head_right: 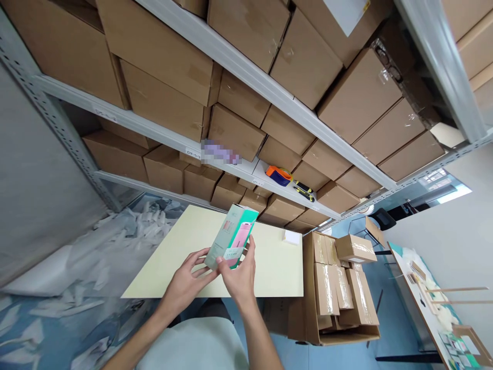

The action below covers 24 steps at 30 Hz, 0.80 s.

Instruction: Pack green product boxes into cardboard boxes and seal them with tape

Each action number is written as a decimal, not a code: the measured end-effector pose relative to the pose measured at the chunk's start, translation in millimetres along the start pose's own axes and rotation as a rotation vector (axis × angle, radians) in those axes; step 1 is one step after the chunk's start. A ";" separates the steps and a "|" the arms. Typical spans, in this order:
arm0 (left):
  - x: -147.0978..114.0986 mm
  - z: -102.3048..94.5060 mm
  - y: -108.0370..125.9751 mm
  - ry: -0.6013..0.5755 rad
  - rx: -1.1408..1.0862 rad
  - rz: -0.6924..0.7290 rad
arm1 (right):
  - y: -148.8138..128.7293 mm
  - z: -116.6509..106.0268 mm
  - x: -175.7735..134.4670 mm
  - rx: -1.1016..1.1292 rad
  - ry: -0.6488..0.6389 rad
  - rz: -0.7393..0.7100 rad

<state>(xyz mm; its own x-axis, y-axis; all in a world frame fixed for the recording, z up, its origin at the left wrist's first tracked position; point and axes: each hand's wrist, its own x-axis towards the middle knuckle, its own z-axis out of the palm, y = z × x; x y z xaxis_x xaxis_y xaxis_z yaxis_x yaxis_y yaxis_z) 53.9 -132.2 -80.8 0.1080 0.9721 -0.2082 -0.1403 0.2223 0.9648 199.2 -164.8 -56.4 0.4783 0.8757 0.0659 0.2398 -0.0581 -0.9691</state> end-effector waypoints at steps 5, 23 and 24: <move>3.6 -3.8 3.2 -0.091 -0.028 -0.002 | 10.7 -3.6 6.9 0.134 0.001 0.039; 13.9 -26.2 15.4 -0.400 -0.160 -0.187 | 22.5 -18.0 12.5 0.339 -0.211 0.069; 14.9 -25.9 13.4 -0.381 -0.142 -0.174 | 20.7 -18.6 13.9 0.320 -0.209 0.072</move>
<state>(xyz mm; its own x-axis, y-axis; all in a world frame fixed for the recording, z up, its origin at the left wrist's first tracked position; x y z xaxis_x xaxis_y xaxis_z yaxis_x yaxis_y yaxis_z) 28.1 -112.8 -75.2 0.4937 0.8280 -0.2657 -0.2191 0.4141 0.8835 226.5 -162.8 -71.1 0.2935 0.9557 -0.0232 -0.0794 0.0002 -0.9968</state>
